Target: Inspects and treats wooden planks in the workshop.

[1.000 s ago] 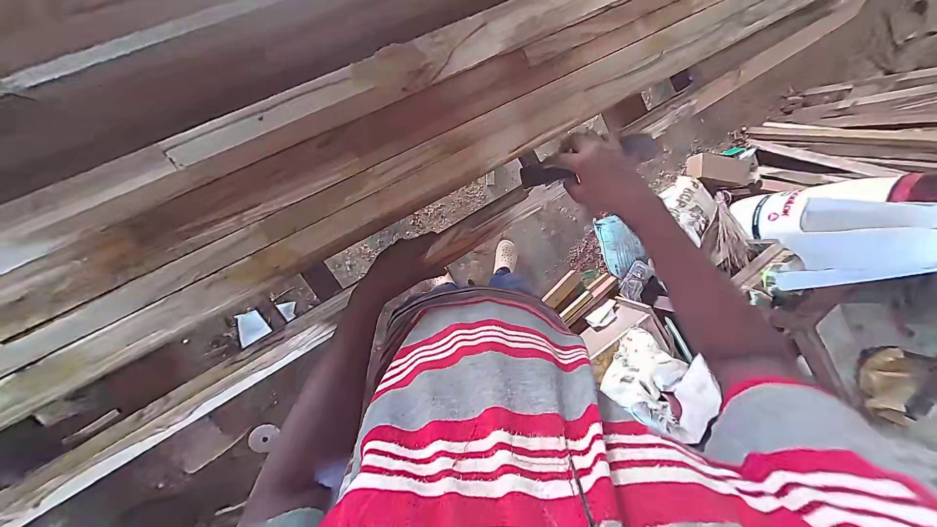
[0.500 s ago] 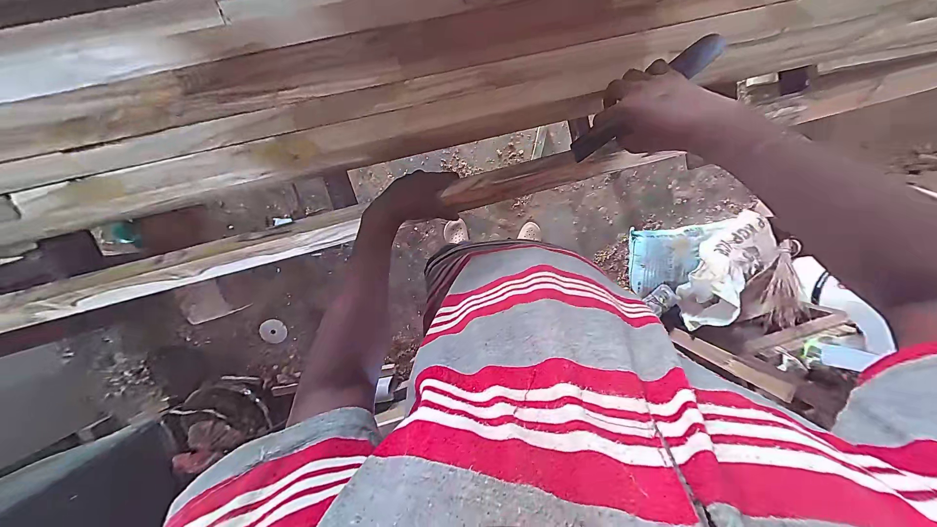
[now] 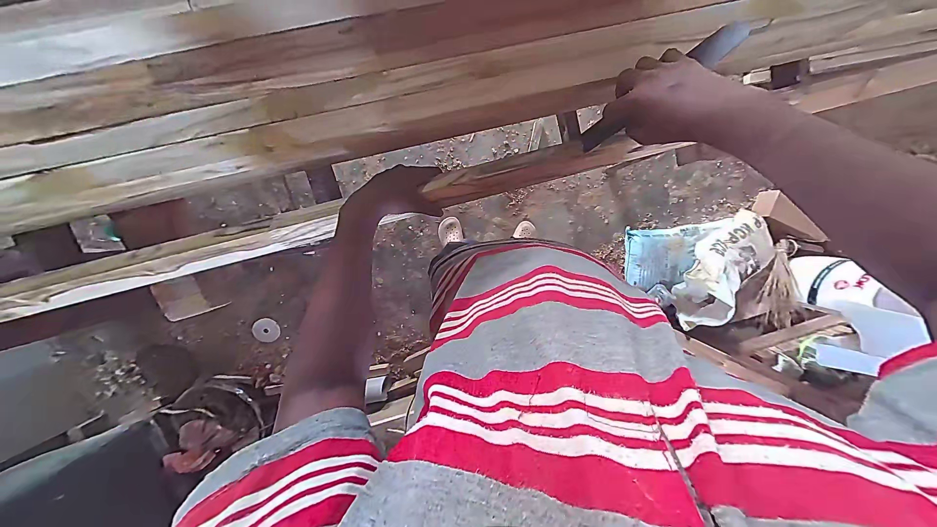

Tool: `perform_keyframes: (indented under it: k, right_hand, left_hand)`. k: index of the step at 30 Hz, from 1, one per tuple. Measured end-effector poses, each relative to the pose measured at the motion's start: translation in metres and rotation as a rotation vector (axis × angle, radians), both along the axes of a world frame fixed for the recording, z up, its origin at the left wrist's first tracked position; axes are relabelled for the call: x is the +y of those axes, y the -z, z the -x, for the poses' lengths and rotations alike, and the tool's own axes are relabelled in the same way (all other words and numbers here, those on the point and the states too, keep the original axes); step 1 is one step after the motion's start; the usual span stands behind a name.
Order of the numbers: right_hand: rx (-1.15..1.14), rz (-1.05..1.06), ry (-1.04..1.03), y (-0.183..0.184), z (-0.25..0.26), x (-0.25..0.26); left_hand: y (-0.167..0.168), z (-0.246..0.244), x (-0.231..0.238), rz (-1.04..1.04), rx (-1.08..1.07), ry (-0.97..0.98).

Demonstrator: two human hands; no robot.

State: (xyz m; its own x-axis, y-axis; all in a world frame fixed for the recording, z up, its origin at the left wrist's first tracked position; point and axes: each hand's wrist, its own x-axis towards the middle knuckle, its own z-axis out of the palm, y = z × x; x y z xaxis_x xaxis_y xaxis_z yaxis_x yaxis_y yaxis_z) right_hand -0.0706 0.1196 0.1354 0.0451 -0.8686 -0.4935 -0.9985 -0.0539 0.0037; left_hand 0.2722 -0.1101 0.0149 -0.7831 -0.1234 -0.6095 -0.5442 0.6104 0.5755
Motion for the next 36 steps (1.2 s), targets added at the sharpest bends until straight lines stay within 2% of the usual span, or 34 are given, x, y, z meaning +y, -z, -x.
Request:
perform_keyframes:
  k: [4,7,9,12,14,17,20,22,25,28,30,33,36]
  right_hand:
    - [0.041,-0.06,0.062,-0.011,0.01,0.009]
    - [0.203,-0.299,0.21,-0.04,0.019,-0.002]
    - [0.195,-0.442,0.345,-0.054,0.02,0.0]
    - [-0.135,-0.544,0.682,-0.056,0.038,0.021]
    - [-0.447,-0.513,0.95,-0.052,0.029,0.046]
    - [-0.889,-0.319,1.2,-0.025,-0.023,0.091]
    - [-1.024,-0.073,1.387,0.013,-0.112,0.102]
    - [-0.992,0.127,1.469,0.04,-0.169,0.088]
    - [-0.897,0.41,1.477,0.079,-0.237,0.055]
    - [-0.693,0.671,1.44,0.105,-0.272,0.019]
    - [-0.515,0.765,1.42,0.115,-0.283,0.001]
    - [-0.242,0.728,1.39,0.127,-0.299,-0.015]
    - [-0.14,0.395,1.474,0.095,-0.328,-0.032]
  left_hand:
    - [-0.001,0.0,0.0,-0.042,0.004,0.028]
    - [-0.001,0.004,-0.011,-0.072,0.045,0.058]
    - [-0.002,0.004,-0.012,-0.167,0.022,0.074]
    - [-0.002,0.012,-0.022,-0.407,-0.049,0.04]
    - [0.001,0.016,-0.031,-0.532,-0.141,-0.003]
    - [-0.004,0.025,-0.04,-0.598,-0.273,0.02]
    - [0.003,0.03,-0.042,-0.642,-0.319,0.056]
    - [0.014,0.03,-0.044,-0.719,-0.301,0.067]
    - [0.018,0.018,-0.045,-0.789,-0.313,0.029]
    - [0.018,-0.003,-0.057,-0.679,-0.283,0.043]
    - [0.02,-0.024,-0.068,-0.599,-0.246,0.081]
    - [0.018,-0.05,-0.081,-0.483,-0.311,0.107]
    - [0.016,-0.064,-0.077,-0.508,-0.354,-0.047]
